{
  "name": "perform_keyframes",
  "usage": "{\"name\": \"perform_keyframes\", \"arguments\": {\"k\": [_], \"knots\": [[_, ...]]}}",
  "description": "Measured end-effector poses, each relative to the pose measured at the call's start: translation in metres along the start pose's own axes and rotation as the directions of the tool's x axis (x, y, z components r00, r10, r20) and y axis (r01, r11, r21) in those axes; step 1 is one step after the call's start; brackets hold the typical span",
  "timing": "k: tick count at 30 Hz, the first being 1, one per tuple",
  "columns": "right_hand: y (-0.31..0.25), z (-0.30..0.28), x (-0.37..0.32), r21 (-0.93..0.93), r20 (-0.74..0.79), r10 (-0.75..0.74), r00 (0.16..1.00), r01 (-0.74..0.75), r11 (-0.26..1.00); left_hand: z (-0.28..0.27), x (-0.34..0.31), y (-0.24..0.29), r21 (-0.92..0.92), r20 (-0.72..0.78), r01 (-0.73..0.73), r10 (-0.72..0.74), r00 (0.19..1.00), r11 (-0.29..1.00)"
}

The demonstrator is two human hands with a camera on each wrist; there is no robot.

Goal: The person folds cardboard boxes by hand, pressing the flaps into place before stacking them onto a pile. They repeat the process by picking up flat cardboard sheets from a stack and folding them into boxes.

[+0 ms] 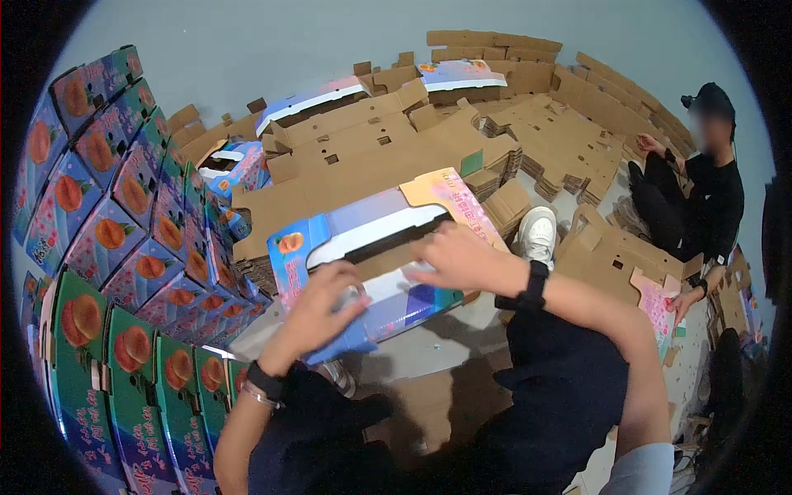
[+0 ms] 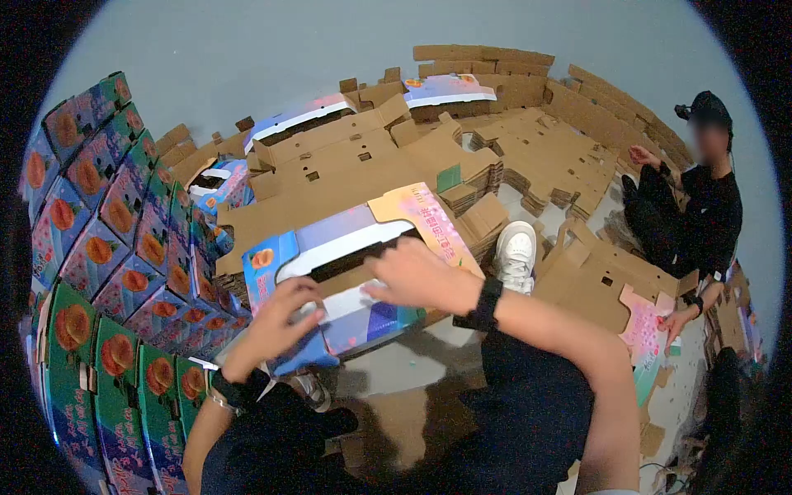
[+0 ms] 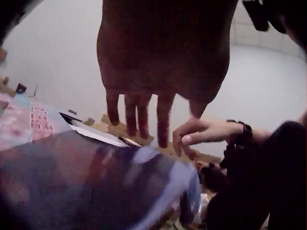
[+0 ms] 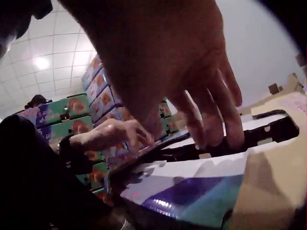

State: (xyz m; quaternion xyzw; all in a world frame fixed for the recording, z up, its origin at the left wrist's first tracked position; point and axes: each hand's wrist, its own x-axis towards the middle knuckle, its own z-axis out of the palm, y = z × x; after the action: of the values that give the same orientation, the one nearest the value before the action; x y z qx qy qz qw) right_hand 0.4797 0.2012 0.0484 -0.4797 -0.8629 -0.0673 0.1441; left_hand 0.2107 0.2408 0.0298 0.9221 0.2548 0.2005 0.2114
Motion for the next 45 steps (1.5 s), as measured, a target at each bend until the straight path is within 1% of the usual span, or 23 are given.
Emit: {"name": "perform_keyframes", "arguments": {"k": [1, 3, 5, 7, 9, 10, 14, 23, 25, 27, 29, 30, 31, 33, 34, 35, 36, 37, 39, 41, 42, 43, 45], "knots": [[0.008, 0.003, 0.01, -0.029, 0.117, 0.053, 0.992, -0.049, 0.998, -0.001, 0.005, -0.007, 0.029, -0.153, 0.056, -0.051, 0.987, 0.998], [0.038, 0.033, 0.021, -0.166, -0.156, -0.044, 0.987, 0.017, 0.986, -0.003, 0.016, -0.033, 0.179, -0.227, 0.099, -0.057, 0.972, 0.979], [0.056, 0.049, 0.034, -0.179, -0.213, -0.021, 0.977, -0.018, 0.984, 0.0, 0.025, -0.054, 0.41, -0.401, 0.179, 0.0, 0.916, 0.894], [0.065, 0.058, 0.045, -0.196, -0.265, -0.002, 0.964, -0.052, 0.979, 0.007, 0.029, -0.071, 0.411, -0.364, 0.198, -0.04, 0.931, 0.89], [0.062, 0.053, 0.055, -0.212, -0.152, 0.16, 0.975, -0.19, 0.959, 0.012, 0.035, -0.071, 0.398, -0.344, 0.247, -0.105, 0.933, 0.884], [0.063, 0.049, 0.057, -0.192, 0.052, 0.284, 0.957, -0.27, 0.944, 0.014, 0.036, -0.071, 0.465, -0.381, 0.175, 0.017, 0.924, 0.868], [0.078, 0.073, 0.057, -0.254, 0.076, 0.306, 0.949, -0.279, 0.926, 0.018, 0.04, -0.071, 0.516, -0.3, 0.154, 0.009, 0.954, 0.843], [0.069, 0.037, 0.045, -0.412, -0.016, 0.203, 0.979, -0.191, 0.891, -0.002, 0.047, -0.042, 0.648, -0.327, 0.342, -0.157, 0.932, 0.68], [0.074, 0.022, 0.039, -0.341, -0.067, 0.107, 0.992, -0.124, 0.932, -0.025, 0.035, -0.039, 0.438, -0.432, 0.491, -0.302, 0.85, 0.753], [0.065, 0.002, 0.037, -0.34, 0.011, 0.172, 0.985, -0.158, 0.927, -0.038, 0.021, -0.055, 0.391, -0.566, 0.423, -0.149, 0.811, 0.818], [0.069, -0.004, 0.03, -0.563, -0.216, -0.096, 0.972, -0.044, 0.825, -0.059, 0.007, -0.086, 0.215, -0.582, 0.308, -0.131, 0.803, 0.927], [0.074, -0.002, 0.026, -0.629, -0.231, -0.105, 0.967, -0.067, 0.775, -0.065, -0.002, -0.098, 0.283, -0.641, 0.295, -0.049, 0.766, 0.913], [0.073, 0.0, 0.021, -0.622, -0.234, -0.098, 0.967, -0.072, 0.78, -0.069, -0.01, -0.097, 0.137, -0.645, 0.463, -0.275, 0.712, 0.876], [0.054, -0.002, 0.013, -0.632, -0.175, -0.113, 0.978, -0.024, 0.774, -0.072, -0.025, -0.08, 0.356, -0.677, 0.447, -0.104, 0.728, 0.821], [0.038, -0.006, 0.008, -0.428, -0.119, -0.13, 0.984, 0.068, 0.901, -0.073, -0.031, -0.069, 0.362, -0.681, 0.451, -0.099, 0.726, 0.816], [0.031, 0.011, 0.008, -0.087, -0.141, -0.196, 0.97, 0.185, 0.979, -0.072, -0.035, -0.048, 0.496, -0.64, 0.422, -0.008, 0.768, 0.759], [0.0, 0.002, -0.004, 0.073, 0.131, -0.07, 0.989, 0.06, 0.995, -0.067, -0.041, -0.028, 0.618, -0.584, 0.384, 0.073, 0.809, 0.687], [-0.006, 0.017, -0.017, 0.187, -0.058, -0.161, 0.985, 0.169, 0.968, -0.06, -0.049, -0.011, 0.621, -0.521, 0.331, 0.059, 0.851, 0.71], [-0.006, 0.02, -0.032, 0.118, -0.118, -0.206, 0.971, 0.22, 0.968, -0.052, -0.071, 0.025, 0.366, -0.18, 0.2, -0.141, 0.973, 0.909], [-0.01, 0.009, -0.043, 0.228, -0.05, -0.21, 0.976, 0.216, 0.949, -0.039, -0.085, 0.048, 0.148, 0.145, 0.367, -0.387, 0.911, 0.918], [-0.014, 0.005, -0.052, 0.328, 0.135, -0.248, 0.959, 0.193, 0.925, -0.029, -0.098, 0.039, 0.128, 0.151, 0.27, -0.287, 0.946, 0.954], [-0.017, 0.002, -0.057, 0.327, 0.135, -0.251, 0.959, 0.196, 0.924, -0.027, -0.102, 0.032, 0.129, 0.148, 0.272, -0.289, 0.946, 0.954], [-0.021, -0.005, -0.062, 0.275, 0.57, -0.157, 0.807, -0.007, 0.962, -0.029, -0.108, 0.017, 0.476, 0.251, 0.364, -0.521, 0.816, 0.801]]}}
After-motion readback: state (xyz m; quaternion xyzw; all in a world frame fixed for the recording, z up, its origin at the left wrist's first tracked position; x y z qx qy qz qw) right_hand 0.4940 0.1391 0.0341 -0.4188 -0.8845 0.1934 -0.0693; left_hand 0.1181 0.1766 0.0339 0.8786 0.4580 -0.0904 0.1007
